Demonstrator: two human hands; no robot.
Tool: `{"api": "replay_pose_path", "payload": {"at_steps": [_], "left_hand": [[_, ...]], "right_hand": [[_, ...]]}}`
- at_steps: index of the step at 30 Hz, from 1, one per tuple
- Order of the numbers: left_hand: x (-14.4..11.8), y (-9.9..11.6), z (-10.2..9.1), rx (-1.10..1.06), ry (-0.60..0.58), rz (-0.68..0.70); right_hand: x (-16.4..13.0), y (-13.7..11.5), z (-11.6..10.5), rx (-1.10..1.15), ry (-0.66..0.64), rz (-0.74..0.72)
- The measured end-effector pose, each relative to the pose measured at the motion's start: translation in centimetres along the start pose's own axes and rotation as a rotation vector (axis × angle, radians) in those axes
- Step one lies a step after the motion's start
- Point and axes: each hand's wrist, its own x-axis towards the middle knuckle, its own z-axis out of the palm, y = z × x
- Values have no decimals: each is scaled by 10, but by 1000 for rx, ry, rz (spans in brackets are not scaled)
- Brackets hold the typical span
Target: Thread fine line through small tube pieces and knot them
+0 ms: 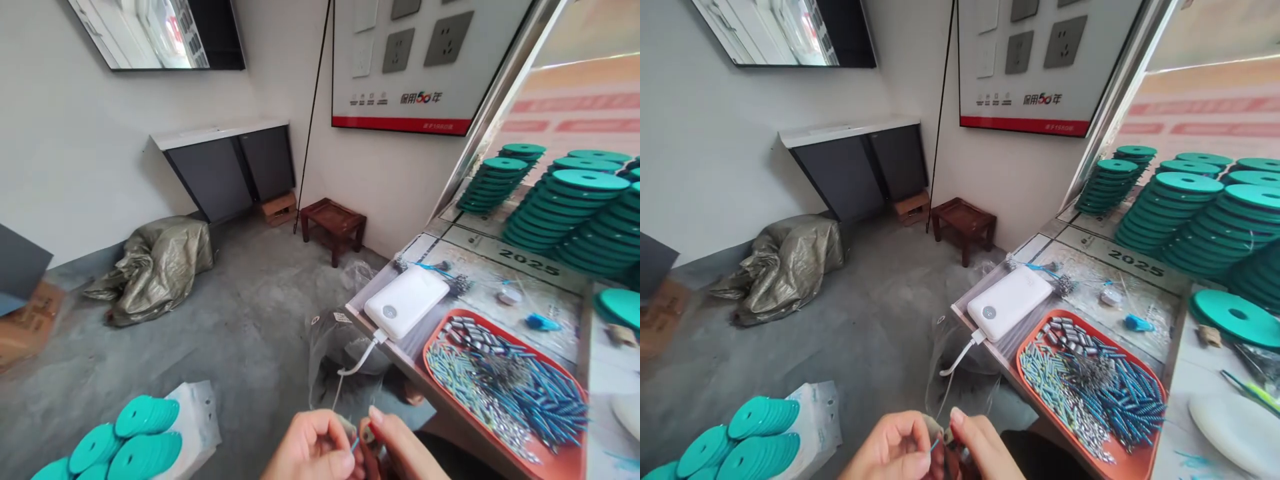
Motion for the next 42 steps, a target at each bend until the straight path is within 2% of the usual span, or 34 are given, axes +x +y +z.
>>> {"api": "replay_pose_path", "payload": {"at_steps": [8,18,22,26,36,42], "left_hand": [[-16,17,6,77,75,61],[-24,23,14,89,76,106],[-25,25,16,111,67,125],[-25,27,18,110,59,135],[-18,17,-2,182,38,105],[-19,17,-4,170,3,133]], "right_hand": [[-4,-18,19,24,14,-129],[10,6,30,52,51,-173],[7,7,31,105,91,-200],[6,5,32,124,71,-189],[8,11,34,147,88,-192],[10,12,37,157,94,-190]]}}
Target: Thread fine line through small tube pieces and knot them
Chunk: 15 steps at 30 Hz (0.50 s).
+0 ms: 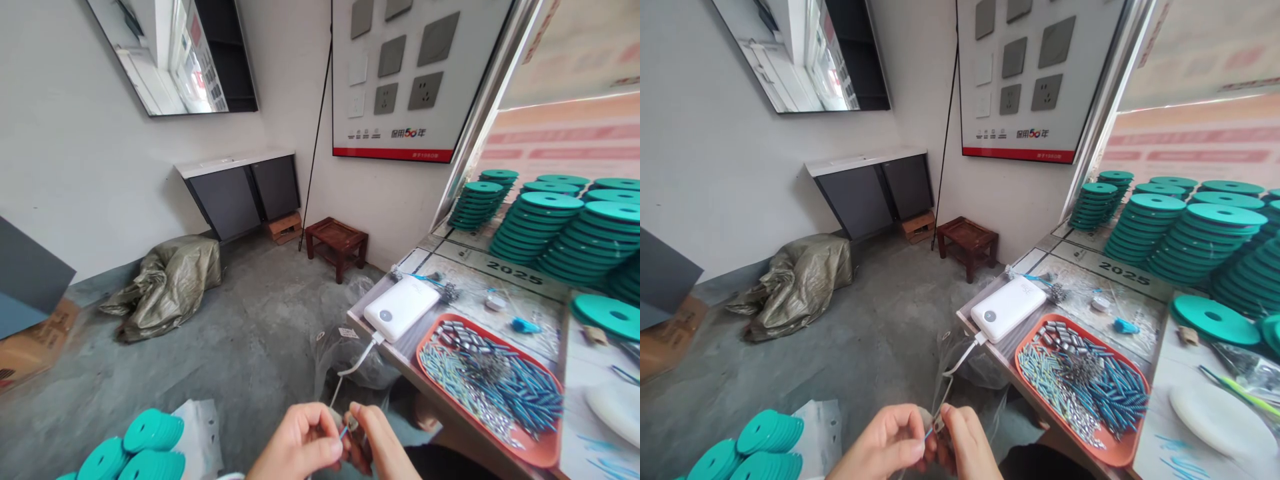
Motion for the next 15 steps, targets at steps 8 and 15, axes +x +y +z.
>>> {"api": "replay_pose_path", "payload": {"at_steps": [8,15], "left_hand": [[0,3,3,29,26,-5],[-2,8,3,56,56,14]], "right_hand": [[0,0,1,-5,27,23],[8,1,5,32,22,62]]}}
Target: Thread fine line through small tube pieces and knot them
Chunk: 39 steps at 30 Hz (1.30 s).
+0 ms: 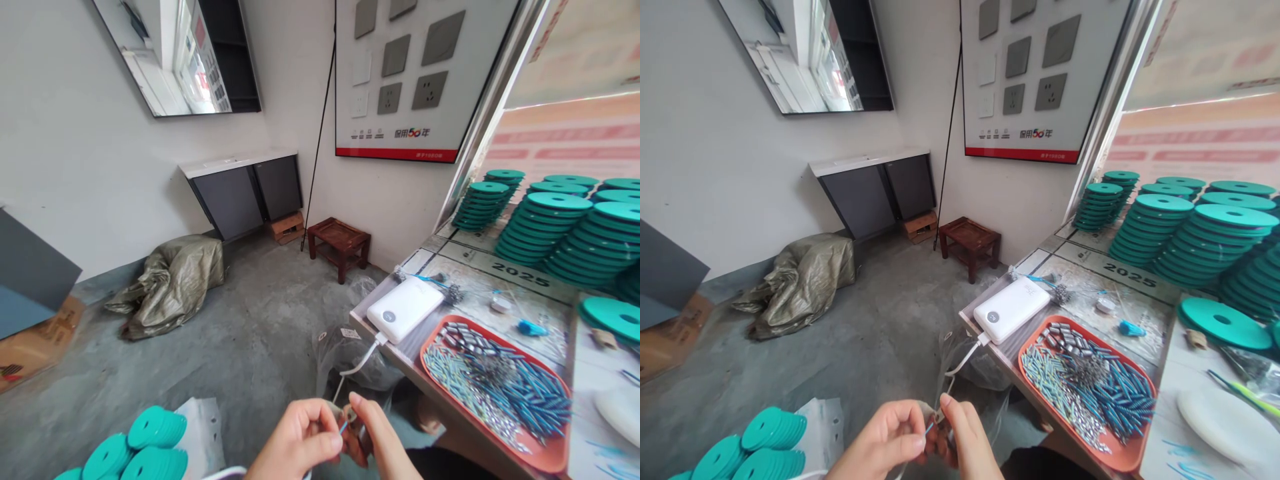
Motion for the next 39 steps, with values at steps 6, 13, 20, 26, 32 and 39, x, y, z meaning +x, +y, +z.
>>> {"api": "replay_pose_path", "payload": {"at_steps": [6,13,20,26,32,39], "left_hand": [[-2,-2,0,-11,8,-14],[-1,-3,-1,-9,33,-25],[-1,1,1,-10,-2,-23],[-1,3,3,-7,-2,-14],[0,4,5,-3,11,-18],[-1,6,6,-10,-3,-19]], "right_hand": [[2,3,0,-1,-9,-8],[-1,2,1,5,-8,-27],[-2,0,1,-26,1,-30],[-4,-3,2,-34,-8,-40],[-4,-2,2,-4,-18,-8],[-4,1,1,-11,-16,-26]]}}
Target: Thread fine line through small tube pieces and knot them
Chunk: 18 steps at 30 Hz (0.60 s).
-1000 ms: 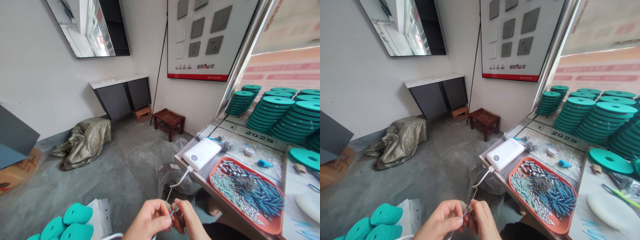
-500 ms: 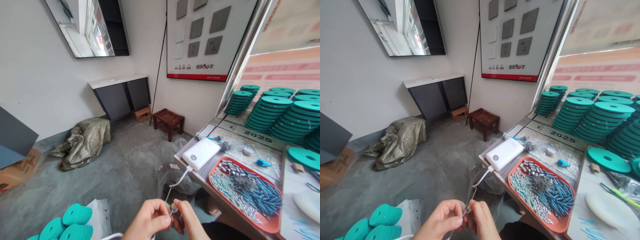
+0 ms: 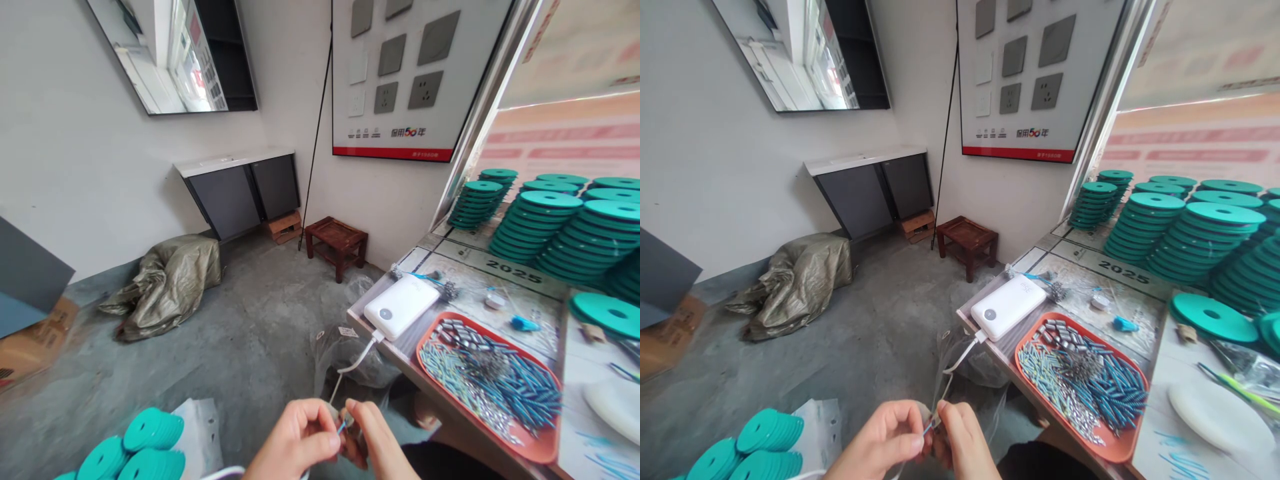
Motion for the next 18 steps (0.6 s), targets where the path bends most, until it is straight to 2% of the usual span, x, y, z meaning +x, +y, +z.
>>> {"api": "replay_pose_path", "payload": {"at_steps": [13,18], "left_hand": [[0,1,-1,-5,23,-12],[2,-6,-3,-9,-7,-5]], "right_hand": [[1,2,-3,16,-32,6],[7,8,-5,47,-93,30]]}}
